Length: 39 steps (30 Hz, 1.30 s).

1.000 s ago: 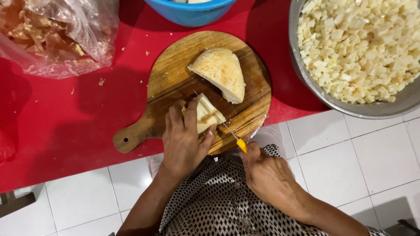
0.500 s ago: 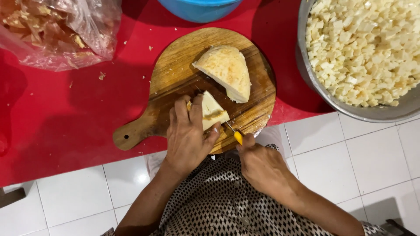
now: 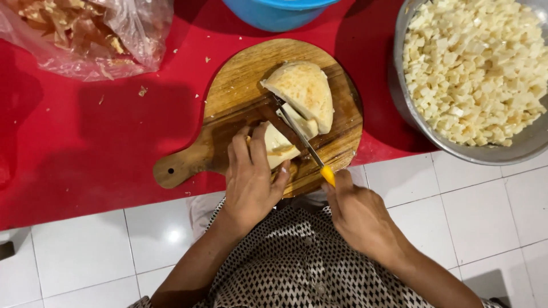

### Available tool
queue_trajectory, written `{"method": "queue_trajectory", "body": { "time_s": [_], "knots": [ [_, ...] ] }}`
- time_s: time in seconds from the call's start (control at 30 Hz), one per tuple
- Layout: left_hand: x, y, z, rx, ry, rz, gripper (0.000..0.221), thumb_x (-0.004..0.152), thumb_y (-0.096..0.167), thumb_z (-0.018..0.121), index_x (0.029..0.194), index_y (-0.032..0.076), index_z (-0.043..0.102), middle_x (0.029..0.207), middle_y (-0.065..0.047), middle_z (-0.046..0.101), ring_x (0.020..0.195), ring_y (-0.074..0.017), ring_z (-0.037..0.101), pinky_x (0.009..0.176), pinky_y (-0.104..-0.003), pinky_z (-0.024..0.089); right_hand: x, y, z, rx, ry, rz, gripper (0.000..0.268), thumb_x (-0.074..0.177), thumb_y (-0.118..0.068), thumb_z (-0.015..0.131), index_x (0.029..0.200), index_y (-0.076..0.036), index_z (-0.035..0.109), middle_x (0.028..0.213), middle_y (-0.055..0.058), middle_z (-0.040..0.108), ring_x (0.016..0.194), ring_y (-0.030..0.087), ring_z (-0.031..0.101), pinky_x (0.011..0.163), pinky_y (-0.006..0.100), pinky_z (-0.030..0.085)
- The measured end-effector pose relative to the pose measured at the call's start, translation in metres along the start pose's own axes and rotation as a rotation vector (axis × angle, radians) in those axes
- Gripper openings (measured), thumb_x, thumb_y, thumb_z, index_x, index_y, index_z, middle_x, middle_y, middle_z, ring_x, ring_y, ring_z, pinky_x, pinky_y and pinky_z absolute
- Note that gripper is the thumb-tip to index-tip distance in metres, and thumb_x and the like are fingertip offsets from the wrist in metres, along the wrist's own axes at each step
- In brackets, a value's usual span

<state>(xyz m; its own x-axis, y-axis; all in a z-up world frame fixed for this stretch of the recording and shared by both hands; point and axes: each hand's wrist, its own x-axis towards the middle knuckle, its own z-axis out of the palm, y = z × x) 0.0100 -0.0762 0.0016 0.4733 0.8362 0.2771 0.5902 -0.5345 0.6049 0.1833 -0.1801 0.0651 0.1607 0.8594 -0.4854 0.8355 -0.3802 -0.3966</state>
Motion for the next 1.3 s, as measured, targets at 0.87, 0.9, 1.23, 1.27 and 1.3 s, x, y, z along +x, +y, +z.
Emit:
{"method": "queue_trajectory", "body": {
  "time_s": [0.87, 0.9, 1.23, 1.27, 1.3],
  "knots": [
    [0.008, -0.007, 0.002, -0.041, 0.006, -0.017, 0.068, 0.087, 0.025, 0.079, 0.136, -0.006, 0.043, 0.134, -0.027, 0.040, 0.120, -0.0509, 0.050, 0.088, -0.061, 0.056, 0.021, 0.000, 0.021, -0.235, -0.071, -0.030, 0.018, 0.109, -0.020, 0.035, 0.115, -0.004, 0.042, 0.060, 0.002, 0.063, 0.047, 0.028, 0.065, 0.043, 0.043, 0.056],
    [0.007, -0.007, 0.001, -0.068, 0.008, -0.046, 0.070, 0.088, 0.026, 0.078, 0.139, -0.003, 0.042, 0.136, -0.027, 0.039, 0.124, -0.0519, 0.048, 0.094, -0.063, 0.053, 0.022, -0.001, 0.016, -0.168, -0.137, 0.057, 0.020, 0.108, -0.016, 0.036, 0.123, -0.004, 0.042, 0.060, 0.003, 0.063, 0.050, 0.027, 0.068, 0.046, 0.041, 0.061],
    [-0.004, -0.014, 0.005, -0.248, 0.092, 0.041, 0.077, 0.086, 0.014, 0.075, 0.144, -0.006, 0.028, 0.141, -0.028, 0.047, 0.129, -0.0445, 0.048, 0.109, -0.057, 0.044, -0.009, -0.002, 0.010, 0.007, -0.040, 0.011, 0.020, 0.109, -0.022, 0.039, 0.115, -0.004, 0.045, 0.047, -0.003, 0.058, 0.027, 0.013, 0.050, 0.019, 0.028, 0.039],
    [-0.004, -0.013, 0.006, -0.269, 0.088, 0.017, 0.075, 0.084, 0.012, 0.076, 0.142, -0.003, 0.031, 0.138, -0.027, 0.048, 0.126, -0.0434, 0.049, 0.105, -0.056, 0.047, -0.011, -0.001, 0.015, -0.034, -0.017, -0.046, 0.020, 0.108, -0.024, 0.040, 0.114, -0.005, 0.043, 0.045, -0.004, 0.055, 0.026, 0.014, 0.049, 0.021, 0.031, 0.040],
    [-0.004, -0.012, 0.006, -0.289, 0.084, -0.007, 0.072, 0.083, 0.010, 0.077, 0.141, -0.001, 0.035, 0.135, -0.026, 0.050, 0.123, -0.0422, 0.051, 0.101, -0.055, 0.050, -0.014, 0.001, 0.020, -0.075, 0.005, -0.102, 0.020, 0.107, -0.025, 0.040, 0.114, -0.006, 0.040, 0.043, -0.005, 0.052, 0.026, 0.016, 0.048, 0.023, 0.033, 0.041]
  ]
}}
